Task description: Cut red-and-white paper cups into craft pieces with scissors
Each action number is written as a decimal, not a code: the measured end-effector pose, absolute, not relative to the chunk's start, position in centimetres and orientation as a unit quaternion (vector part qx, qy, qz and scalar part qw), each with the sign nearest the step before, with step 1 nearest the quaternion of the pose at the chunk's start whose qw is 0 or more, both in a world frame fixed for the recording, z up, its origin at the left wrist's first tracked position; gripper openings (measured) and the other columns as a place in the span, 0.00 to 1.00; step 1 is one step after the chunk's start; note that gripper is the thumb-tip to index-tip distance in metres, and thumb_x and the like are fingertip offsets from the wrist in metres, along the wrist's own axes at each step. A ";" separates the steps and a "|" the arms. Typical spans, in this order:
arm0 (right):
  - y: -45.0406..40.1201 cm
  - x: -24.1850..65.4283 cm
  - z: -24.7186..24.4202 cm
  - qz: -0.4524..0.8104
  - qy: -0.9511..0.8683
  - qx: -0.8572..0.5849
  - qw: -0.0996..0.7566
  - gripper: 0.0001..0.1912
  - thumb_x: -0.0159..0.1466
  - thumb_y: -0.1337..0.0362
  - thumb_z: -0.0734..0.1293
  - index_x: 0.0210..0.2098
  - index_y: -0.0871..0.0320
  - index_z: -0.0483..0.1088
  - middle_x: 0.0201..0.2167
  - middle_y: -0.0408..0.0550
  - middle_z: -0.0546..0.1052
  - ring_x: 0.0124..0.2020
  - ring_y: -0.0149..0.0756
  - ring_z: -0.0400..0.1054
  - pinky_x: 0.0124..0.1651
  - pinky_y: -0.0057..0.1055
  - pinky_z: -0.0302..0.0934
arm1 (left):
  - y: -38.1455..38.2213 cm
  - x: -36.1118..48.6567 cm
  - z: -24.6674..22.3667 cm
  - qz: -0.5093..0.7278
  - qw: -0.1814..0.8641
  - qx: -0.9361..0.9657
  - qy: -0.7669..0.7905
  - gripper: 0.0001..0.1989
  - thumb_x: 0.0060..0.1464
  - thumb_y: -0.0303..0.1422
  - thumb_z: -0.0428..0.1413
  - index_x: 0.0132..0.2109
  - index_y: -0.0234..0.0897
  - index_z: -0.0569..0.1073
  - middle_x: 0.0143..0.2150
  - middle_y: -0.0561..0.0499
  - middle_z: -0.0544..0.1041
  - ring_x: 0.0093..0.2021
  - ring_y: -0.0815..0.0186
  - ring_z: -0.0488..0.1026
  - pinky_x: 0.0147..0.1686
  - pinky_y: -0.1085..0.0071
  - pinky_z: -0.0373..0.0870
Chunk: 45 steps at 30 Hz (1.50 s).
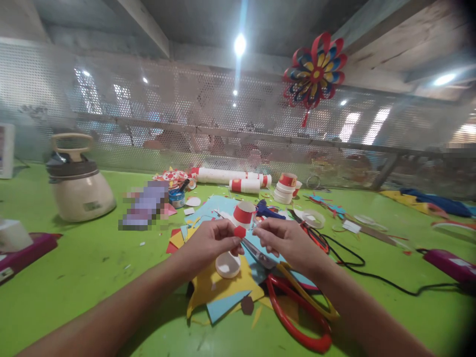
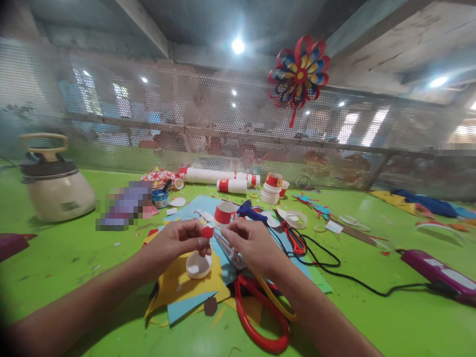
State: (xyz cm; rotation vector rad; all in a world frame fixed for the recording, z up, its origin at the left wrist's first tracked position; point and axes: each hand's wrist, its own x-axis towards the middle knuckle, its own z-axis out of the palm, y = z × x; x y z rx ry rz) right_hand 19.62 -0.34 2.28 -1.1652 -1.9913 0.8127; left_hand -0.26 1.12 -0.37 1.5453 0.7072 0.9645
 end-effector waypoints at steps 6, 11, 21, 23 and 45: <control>-0.8 18.4 1.7 0.462 -0.696 -0.415 0.361 0.14 0.57 0.54 0.65 0.25 0.59 0.67 0.18 0.39 0.65 0.19 0.26 0.56 0.23 0.26 0.51 | 0.6 0.2 -0.2 0.364 0.574 0.667 0.305 0.08 0.48 0.34 0.60 0.31 0.32 0.72 0.26 0.50 0.75 0.28 0.67 0.71 0.32 0.69 0.65; -0.7 18.4 1.5 0.516 -0.651 -0.406 0.381 0.14 0.55 0.55 0.68 0.23 0.60 0.67 0.16 0.37 0.65 0.17 0.25 0.55 0.22 0.25 0.49 | 0.5 0.0 0.0 0.351 0.580 0.672 0.298 0.05 0.44 0.28 0.59 0.32 0.33 0.72 0.29 0.49 0.76 0.31 0.65 0.72 0.34 0.68 0.66; -0.6 18.6 1.2 0.561 -0.614 -0.386 0.399 0.14 0.53 0.56 0.70 0.23 0.60 0.68 0.16 0.38 0.66 0.16 0.23 0.54 0.21 0.25 0.48 | 1.1 0.0 -0.5 0.384 0.533 0.687 0.310 0.12 0.46 0.31 0.59 0.38 0.32 0.69 0.35 0.47 0.73 0.35 0.62 0.71 0.35 0.66 0.66; -0.6 18.5 1.2 0.561 -0.613 -0.384 0.403 0.14 0.53 0.56 0.70 0.23 0.60 0.69 0.16 0.37 0.66 0.16 0.23 0.54 0.20 0.24 0.48 | 1.0 -0.1 -0.4 0.386 0.539 0.680 0.313 0.12 0.45 0.32 0.61 0.37 0.33 0.69 0.34 0.48 0.73 0.35 0.63 0.70 0.35 0.67 0.65; -0.4 18.5 0.9 0.558 -0.616 -0.375 0.410 0.18 0.57 0.52 0.67 0.21 0.60 0.65 0.18 0.39 0.67 0.17 0.23 0.55 0.21 0.25 0.48 | 1.0 -0.7 0.1 0.400 0.568 0.643 0.324 0.07 0.49 0.34 0.60 0.31 0.34 0.74 0.28 0.50 0.75 0.30 0.67 0.69 0.33 0.72 0.63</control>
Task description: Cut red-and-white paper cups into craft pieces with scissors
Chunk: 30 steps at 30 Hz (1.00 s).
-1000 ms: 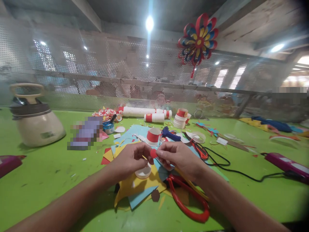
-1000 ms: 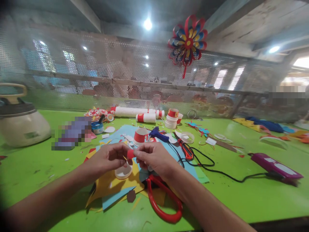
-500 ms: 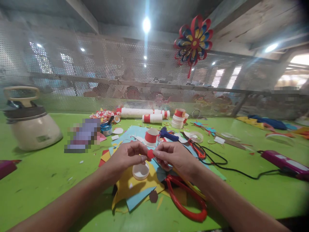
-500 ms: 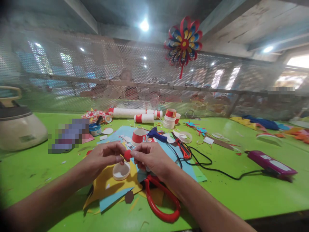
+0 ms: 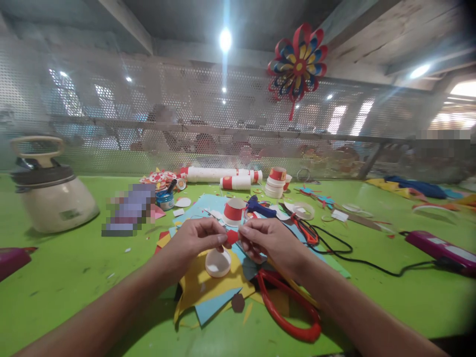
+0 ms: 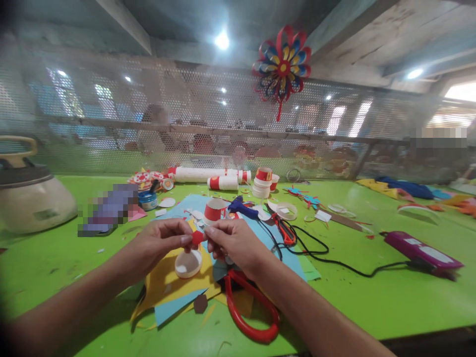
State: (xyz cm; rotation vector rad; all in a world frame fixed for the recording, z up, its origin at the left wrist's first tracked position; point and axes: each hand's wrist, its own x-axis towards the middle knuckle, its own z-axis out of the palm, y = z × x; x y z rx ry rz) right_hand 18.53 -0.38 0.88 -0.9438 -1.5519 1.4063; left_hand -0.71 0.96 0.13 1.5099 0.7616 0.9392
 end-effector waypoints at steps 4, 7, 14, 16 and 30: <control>-0.3 18.5 0.9 0.581 -0.600 -0.372 0.406 0.17 0.56 0.52 0.67 0.23 0.60 0.65 0.19 0.39 0.67 0.17 0.23 0.55 0.21 0.25 0.48 | 1.0 -0.7 0.3 0.405 0.566 0.640 0.324 0.06 0.49 0.32 0.59 0.30 0.34 0.73 0.28 0.50 0.75 0.30 0.67 0.69 0.33 0.72 0.63; -0.5 18.5 1.0 0.593 -0.597 -0.364 0.399 0.17 0.56 0.53 0.69 0.22 0.60 0.66 0.18 0.39 0.67 0.16 0.23 0.53 0.21 0.25 0.48 | 1.0 -0.7 0.2 0.413 0.564 0.636 0.326 0.05 0.49 0.31 0.59 0.29 0.33 0.73 0.27 0.50 0.75 0.29 0.67 0.69 0.34 0.71 0.63; -0.7 18.5 1.1 0.591 -0.600 -0.351 0.408 0.10 0.54 0.59 0.70 0.27 0.61 0.71 0.17 0.39 0.67 0.17 0.24 0.54 0.22 0.26 0.47 | 1.1 -0.8 0.1 0.416 0.569 0.635 0.316 0.05 0.48 0.30 0.60 0.30 0.32 0.74 0.26 0.49 0.75 0.29 0.67 0.69 0.34 0.70 0.63; -0.8 18.5 1.1 0.587 -0.604 -0.349 0.411 0.09 0.54 0.60 0.70 0.26 0.61 0.72 0.17 0.39 0.67 0.17 0.24 0.54 0.22 0.26 0.47 | 1.1 -0.9 0.0 0.418 0.566 0.638 0.313 0.04 0.49 0.30 0.59 0.30 0.32 0.74 0.26 0.50 0.75 0.29 0.68 0.69 0.34 0.71 0.63; -0.8 18.3 1.1 0.548 -0.616 -0.369 0.429 0.13 0.53 0.57 0.72 0.25 0.61 0.71 0.17 0.37 0.66 0.17 0.23 0.55 0.21 0.25 0.48 | 0.7 -0.5 0.5 0.431 0.641 0.583 0.254 0.07 0.47 0.24 0.53 0.33 0.30 0.75 0.30 0.47 0.76 0.31 0.66 0.70 0.35 0.71 0.65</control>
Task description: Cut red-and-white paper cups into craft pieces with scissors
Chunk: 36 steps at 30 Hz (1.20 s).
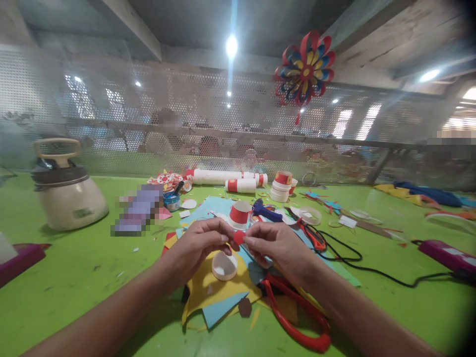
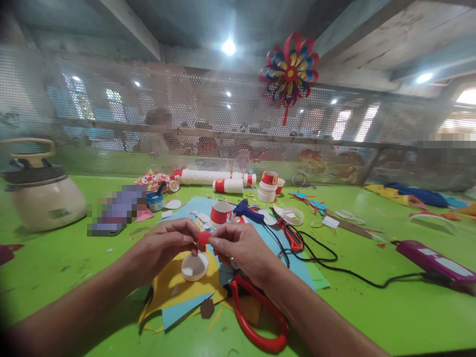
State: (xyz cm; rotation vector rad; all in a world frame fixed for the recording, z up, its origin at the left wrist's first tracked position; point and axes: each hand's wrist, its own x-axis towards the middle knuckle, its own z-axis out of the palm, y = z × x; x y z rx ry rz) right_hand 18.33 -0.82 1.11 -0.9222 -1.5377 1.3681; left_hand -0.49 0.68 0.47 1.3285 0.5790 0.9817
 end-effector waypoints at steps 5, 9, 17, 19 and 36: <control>-0.9 18.4 1.2 0.538 -0.624 -0.364 0.435 0.13 0.54 0.57 0.71 0.24 0.60 0.70 0.18 0.38 0.67 0.17 0.24 0.56 0.21 0.25 0.48 | 0.7 -0.5 0.2 0.420 0.655 0.575 0.253 0.06 0.47 0.23 0.53 0.32 0.30 0.74 0.30 0.45 0.77 0.32 0.66 0.71 0.35 0.71 0.65; -0.8 18.4 1.1 0.532 -0.629 -0.363 0.435 0.13 0.54 0.57 0.71 0.24 0.60 0.69 0.18 0.38 0.66 0.17 0.24 0.56 0.21 0.25 0.48 | 0.8 -0.6 0.0 0.416 0.632 0.589 0.283 0.06 0.44 0.22 0.52 0.29 0.31 0.74 0.29 0.46 0.77 0.30 0.67 0.70 0.34 0.72 0.64; -0.6 18.4 0.8 0.499 -0.650 -0.376 0.433 0.13 0.56 0.56 0.69 0.26 0.60 0.68 0.18 0.38 0.65 0.17 0.24 0.56 0.20 0.25 0.49 | 0.5 -0.4 0.3 0.447 0.540 0.632 0.329 0.04 0.48 0.26 0.51 0.30 0.33 0.71 0.29 0.48 0.75 0.32 0.64 0.70 0.35 0.69 0.64; -0.6 18.2 0.7 0.470 -0.664 -0.386 0.435 0.13 0.56 0.55 0.67 0.26 0.59 0.67 0.18 0.38 0.65 0.17 0.25 0.56 0.20 0.25 0.49 | 0.3 -0.3 0.4 0.459 0.413 0.695 0.367 0.03 0.49 0.27 0.51 0.29 0.35 0.70 0.28 0.49 0.73 0.31 0.64 0.69 0.34 0.68 0.64; -1.2 16.7 -0.7 0.180 -0.776 -0.406 0.448 0.05 0.58 0.70 0.63 0.26 0.57 0.63 0.23 0.41 0.65 0.24 0.32 0.59 0.28 0.29 0.56 | -0.8 0.6 -1.2 0.342 0.042 0.868 0.357 0.10 0.57 0.30 0.48 0.43 0.34 0.72 0.37 0.41 0.74 0.38 0.55 0.69 0.37 0.64 0.61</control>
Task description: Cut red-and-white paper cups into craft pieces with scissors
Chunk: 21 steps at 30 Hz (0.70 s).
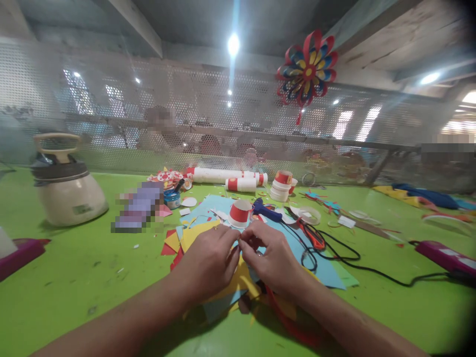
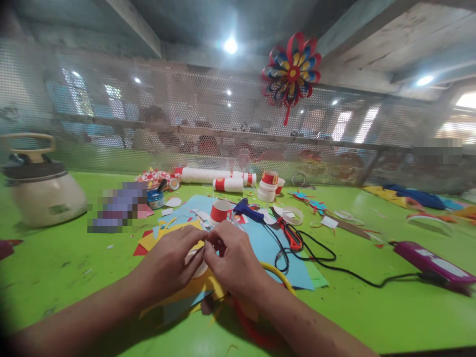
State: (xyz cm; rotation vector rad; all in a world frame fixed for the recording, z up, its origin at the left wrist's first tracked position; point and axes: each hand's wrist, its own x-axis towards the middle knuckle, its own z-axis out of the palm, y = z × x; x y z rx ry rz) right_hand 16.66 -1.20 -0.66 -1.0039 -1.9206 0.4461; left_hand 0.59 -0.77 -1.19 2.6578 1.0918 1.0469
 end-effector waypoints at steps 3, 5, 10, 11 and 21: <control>-1.3 16.5 -0.4 0.184 -0.773 -0.404 0.453 0.04 0.59 0.68 0.63 0.27 0.57 0.65 0.23 0.42 0.66 0.24 0.32 0.60 0.28 0.30 0.57 | -0.8 0.8 -1.1 0.369 0.089 0.851 0.363 0.10 0.56 0.29 0.49 0.40 0.35 0.74 0.34 0.43 0.76 0.35 0.58 0.70 0.35 0.65 0.62; -1.4 16.6 -0.2 0.196 -0.771 -0.399 0.456 0.04 0.60 0.66 0.63 0.29 0.58 0.68 0.25 0.44 0.68 0.26 0.33 0.62 0.29 0.30 0.58 | -0.6 0.9 -0.8 0.405 0.189 0.810 0.381 0.08 0.56 0.31 0.51 0.35 0.36 0.75 0.31 0.46 0.76 0.33 0.60 0.71 0.34 0.67 0.63; -1.3 17.3 0.4 0.239 -0.740 -0.408 0.479 0.08 0.61 0.62 0.63 0.28 0.58 0.71 0.26 0.46 0.70 0.27 0.34 0.64 0.31 0.30 0.60 | 0.0 0.8 0.0 0.419 0.557 0.614 0.370 0.11 0.50 0.37 0.58 0.29 0.32 0.75 0.27 0.47 0.77 0.27 0.65 0.72 0.31 0.70 0.67; -1.1 17.4 0.4 0.251 -0.726 -0.417 0.485 0.09 0.61 0.61 0.62 0.28 0.58 0.70 0.24 0.45 0.70 0.26 0.33 0.63 0.29 0.29 0.59 | 0.1 0.8 0.0 0.420 0.604 0.575 0.360 0.11 0.50 0.37 0.59 0.30 0.31 0.75 0.28 0.45 0.78 0.28 0.65 0.73 0.32 0.69 0.68; -0.9 17.4 0.6 0.380 -0.682 -0.437 0.447 0.12 0.58 0.57 0.65 0.25 0.59 0.68 0.20 0.42 0.69 0.19 0.28 0.59 0.21 0.25 0.54 | -0.1 0.9 0.1 0.451 0.653 0.509 0.332 0.09 0.51 0.33 0.57 0.29 0.30 0.75 0.30 0.45 0.78 0.29 0.67 0.72 0.33 0.72 0.66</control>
